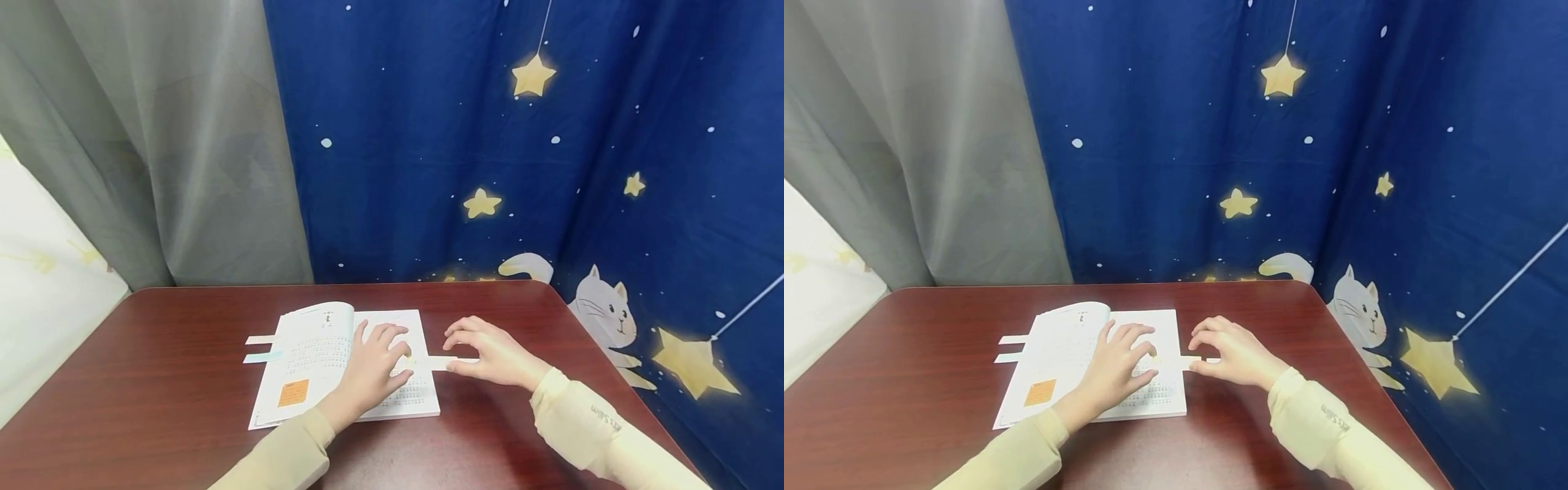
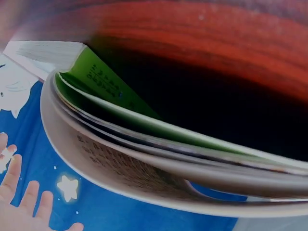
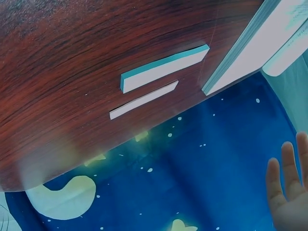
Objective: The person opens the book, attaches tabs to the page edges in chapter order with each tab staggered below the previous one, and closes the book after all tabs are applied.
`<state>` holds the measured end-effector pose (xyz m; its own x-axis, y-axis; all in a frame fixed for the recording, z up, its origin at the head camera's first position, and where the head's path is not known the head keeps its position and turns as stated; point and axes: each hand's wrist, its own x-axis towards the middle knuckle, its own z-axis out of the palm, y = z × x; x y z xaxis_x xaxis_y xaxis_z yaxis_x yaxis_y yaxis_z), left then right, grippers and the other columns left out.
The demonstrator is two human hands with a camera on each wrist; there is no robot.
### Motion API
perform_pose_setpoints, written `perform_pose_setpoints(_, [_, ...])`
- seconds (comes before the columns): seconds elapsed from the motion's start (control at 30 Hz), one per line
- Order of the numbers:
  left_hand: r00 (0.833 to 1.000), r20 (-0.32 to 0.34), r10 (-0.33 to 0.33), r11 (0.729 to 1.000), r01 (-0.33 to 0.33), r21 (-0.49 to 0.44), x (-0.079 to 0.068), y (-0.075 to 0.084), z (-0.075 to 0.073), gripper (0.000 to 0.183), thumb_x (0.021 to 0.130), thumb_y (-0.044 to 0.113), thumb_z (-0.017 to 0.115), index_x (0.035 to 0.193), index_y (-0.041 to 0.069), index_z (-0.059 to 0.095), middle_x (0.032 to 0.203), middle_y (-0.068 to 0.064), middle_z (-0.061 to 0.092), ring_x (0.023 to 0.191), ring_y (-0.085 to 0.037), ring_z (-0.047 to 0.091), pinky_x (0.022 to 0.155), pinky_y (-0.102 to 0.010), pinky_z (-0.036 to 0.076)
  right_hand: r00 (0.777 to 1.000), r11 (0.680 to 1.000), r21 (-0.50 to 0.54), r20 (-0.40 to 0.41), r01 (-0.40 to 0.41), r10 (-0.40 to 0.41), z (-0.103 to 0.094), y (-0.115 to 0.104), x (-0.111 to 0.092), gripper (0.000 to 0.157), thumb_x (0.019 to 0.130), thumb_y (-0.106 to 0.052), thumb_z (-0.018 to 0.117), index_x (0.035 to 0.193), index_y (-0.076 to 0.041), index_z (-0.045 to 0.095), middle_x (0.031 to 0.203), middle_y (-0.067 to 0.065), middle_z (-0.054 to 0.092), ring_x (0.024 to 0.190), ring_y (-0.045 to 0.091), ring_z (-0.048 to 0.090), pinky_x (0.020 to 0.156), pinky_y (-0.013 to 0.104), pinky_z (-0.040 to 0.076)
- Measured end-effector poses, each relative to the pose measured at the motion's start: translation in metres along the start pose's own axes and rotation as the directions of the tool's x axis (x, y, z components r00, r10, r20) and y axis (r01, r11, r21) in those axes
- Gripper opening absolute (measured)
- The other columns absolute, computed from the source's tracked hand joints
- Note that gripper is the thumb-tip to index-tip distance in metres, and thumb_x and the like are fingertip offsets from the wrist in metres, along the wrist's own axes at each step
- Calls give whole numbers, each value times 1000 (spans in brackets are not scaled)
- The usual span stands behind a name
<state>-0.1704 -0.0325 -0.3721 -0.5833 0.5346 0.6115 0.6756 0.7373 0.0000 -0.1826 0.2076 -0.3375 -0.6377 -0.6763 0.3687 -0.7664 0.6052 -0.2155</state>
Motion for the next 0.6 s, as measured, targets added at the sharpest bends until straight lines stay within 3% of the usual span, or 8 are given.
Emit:
perform_pose_setpoints(0.27, [996, 46, -72, 996, 75, -55, -4, 0, -6, 22, 68, 34, 71, 80, 22, 57, 111, 0, 52, 104, -20, 45, 90, -55, 24, 980, 983, -116, -127, 141, -156, 6, -1, 1, 18, 73, -32, 68, 86, -21, 64, 99, -7, 55, 91, 9, 48, 74, 30, 42])
perform_pose_setpoints(0.6, [996, 42, -84, 995, 87, -58, -6, -3, -8, 22, 67, 35, 71, 79, 21, 58, 111, -1, 52, 102, -20, 45, 89, -57, 24, 963, 971, -174, -185, 165, -197, 7, -5, 1, 17, 75, -31, 66, 83, -17, 64, 98, -2, 57, 94, 13, 49, 74, 32, 43])
